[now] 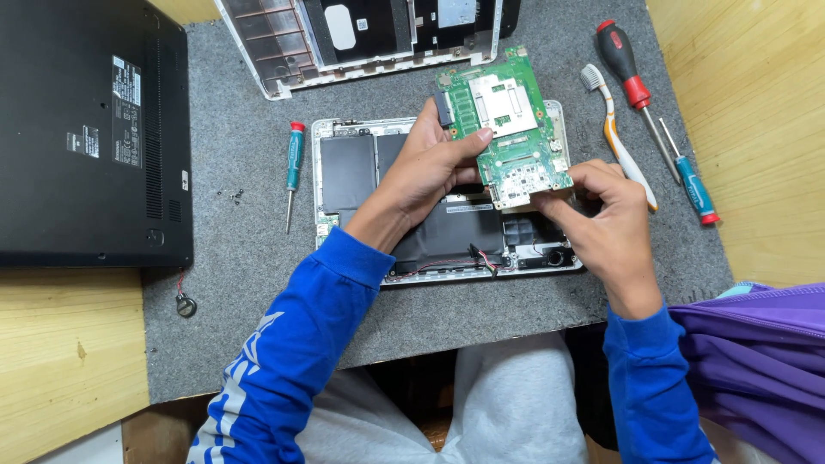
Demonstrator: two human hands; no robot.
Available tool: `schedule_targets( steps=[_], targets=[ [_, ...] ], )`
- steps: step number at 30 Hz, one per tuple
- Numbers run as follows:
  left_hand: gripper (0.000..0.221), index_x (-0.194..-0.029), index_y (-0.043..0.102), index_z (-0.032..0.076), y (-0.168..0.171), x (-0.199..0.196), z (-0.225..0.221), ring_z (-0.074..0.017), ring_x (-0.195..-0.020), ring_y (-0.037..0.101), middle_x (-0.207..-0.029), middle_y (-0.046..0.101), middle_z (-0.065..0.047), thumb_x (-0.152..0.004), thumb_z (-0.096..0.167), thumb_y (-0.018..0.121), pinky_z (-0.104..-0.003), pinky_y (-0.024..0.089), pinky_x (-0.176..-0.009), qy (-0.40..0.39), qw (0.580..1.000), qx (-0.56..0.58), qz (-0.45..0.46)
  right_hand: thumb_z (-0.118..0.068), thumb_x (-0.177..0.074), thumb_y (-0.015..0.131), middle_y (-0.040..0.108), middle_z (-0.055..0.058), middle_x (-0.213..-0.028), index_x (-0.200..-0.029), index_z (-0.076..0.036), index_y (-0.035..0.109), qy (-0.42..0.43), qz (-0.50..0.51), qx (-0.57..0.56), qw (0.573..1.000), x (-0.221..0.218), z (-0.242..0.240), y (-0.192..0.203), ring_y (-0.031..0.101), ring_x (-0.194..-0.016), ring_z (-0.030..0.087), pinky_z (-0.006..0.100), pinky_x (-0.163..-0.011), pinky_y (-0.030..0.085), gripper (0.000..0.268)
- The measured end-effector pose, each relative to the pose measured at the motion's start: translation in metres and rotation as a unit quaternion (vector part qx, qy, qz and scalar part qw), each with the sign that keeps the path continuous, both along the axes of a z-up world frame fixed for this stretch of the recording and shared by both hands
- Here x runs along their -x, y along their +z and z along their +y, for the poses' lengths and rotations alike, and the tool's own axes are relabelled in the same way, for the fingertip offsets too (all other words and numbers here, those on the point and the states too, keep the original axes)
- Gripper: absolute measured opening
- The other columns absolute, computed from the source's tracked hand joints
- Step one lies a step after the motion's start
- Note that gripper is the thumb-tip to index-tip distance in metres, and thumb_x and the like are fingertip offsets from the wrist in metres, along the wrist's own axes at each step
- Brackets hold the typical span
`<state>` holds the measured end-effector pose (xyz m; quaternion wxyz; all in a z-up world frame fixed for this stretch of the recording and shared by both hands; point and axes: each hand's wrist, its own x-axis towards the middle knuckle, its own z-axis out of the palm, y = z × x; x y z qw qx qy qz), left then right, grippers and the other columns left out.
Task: Disassembling and cleaning the internal components of a laptop using a screwdriver and a brush.
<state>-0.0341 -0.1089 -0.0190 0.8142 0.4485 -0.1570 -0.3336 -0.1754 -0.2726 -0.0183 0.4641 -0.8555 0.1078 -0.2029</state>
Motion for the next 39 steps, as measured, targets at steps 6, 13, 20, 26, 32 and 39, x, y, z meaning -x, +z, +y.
schedule_targets(
  steps=[6, 13, 20, 26, 32, 39],
  targets=[
    [0.048, -0.122, 0.034, 0.007, 0.002, 0.003, 0.001, -0.0380, -0.095, 0.066, -0.110, 0.061, -0.025, -0.086, 0.003, 0.065, -0.050, 0.059, -0.077, -0.050, 0.999, -0.015, 0.003, -0.005, -0.076, 0.080, 0.056, 0.001, -0.065, -0.074, -0.008, 0.067, -0.011, -0.001, -0.113, 0.994, -0.010, 0.003, 0.002, 0.041, -0.076, 0.007, 0.021, -0.071, 0.034, 0.013],
    [0.051, -0.126, 0.033, 0.010, 0.009, 0.006, 0.003, -0.0369, -0.099, 0.065, -0.114, 0.061, -0.023, -0.087, 0.005, 0.066, -0.050, 0.060, -0.078, -0.059, 0.998, -0.007, -0.020, -0.004, -0.077, 0.079, 0.052, 0.000, -0.062, -0.073, -0.007, 0.066, -0.003, -0.018, -0.147, 0.989, -0.011, 0.010, 0.004, 0.039, -0.075, 0.005, 0.020, -0.070, 0.034, 0.013],
    [0.048, -0.121, 0.036, 0.010, 0.008, 0.007, 0.004, -0.0285, -0.082, 0.071, -0.098, 0.066, -0.017, -0.085, 0.005, 0.068, -0.039, 0.064, -0.066, -0.069, 0.997, -0.011, -0.036, 0.000, -0.080, 0.075, 0.058, 0.004, -0.060, -0.077, -0.004, 0.068, -0.005, -0.044, -0.149, 0.988, -0.012, 0.010, 0.003, 0.043, -0.067, 0.004, 0.020, -0.064, 0.039, 0.008],
    [0.045, -0.116, 0.039, 0.007, -0.001, 0.006, 0.002, -0.0273, -0.075, 0.071, -0.091, 0.067, -0.017, -0.083, 0.006, 0.069, -0.038, 0.064, -0.063, -0.079, 0.996, -0.036, -0.033, 0.000, -0.079, 0.075, 0.060, 0.003, -0.065, -0.080, -0.004, 0.068, 0.033, -0.057, -0.182, 0.981, -0.008, 0.015, 0.017, 0.046, -0.073, 0.004, 0.020, -0.067, 0.044, 0.008],
    [0.044, -0.114, 0.039, 0.005, 0.004, 0.008, 0.002, -0.0302, -0.075, 0.071, -0.090, 0.067, -0.021, -0.082, 0.006, 0.070, -0.042, 0.063, -0.065, -0.082, 0.994, -0.052, -0.042, 0.001, -0.076, 0.076, 0.062, 0.004, -0.070, -0.084, -0.004, 0.068, 0.061, -0.045, -0.203, 0.976, -0.005, 0.010, 0.016, 0.048, -0.078, 0.005, 0.021, -0.072, 0.047, 0.012],
    [0.042, -0.112, 0.040, 0.003, -0.006, 0.000, 0.002, -0.0291, -0.074, 0.072, -0.088, 0.066, -0.018, -0.083, 0.007, 0.070, -0.040, 0.064, -0.065, -0.071, 0.997, -0.032, -0.005, 0.010, -0.074, 0.074, 0.061, 0.012, -0.065, -0.086, 0.001, 0.070, 0.006, -0.036, -0.045, 0.998, -0.001, 0.003, -0.006, 0.051, -0.065, 0.008, 0.027, -0.059, 0.044, 0.015]
  ],
)
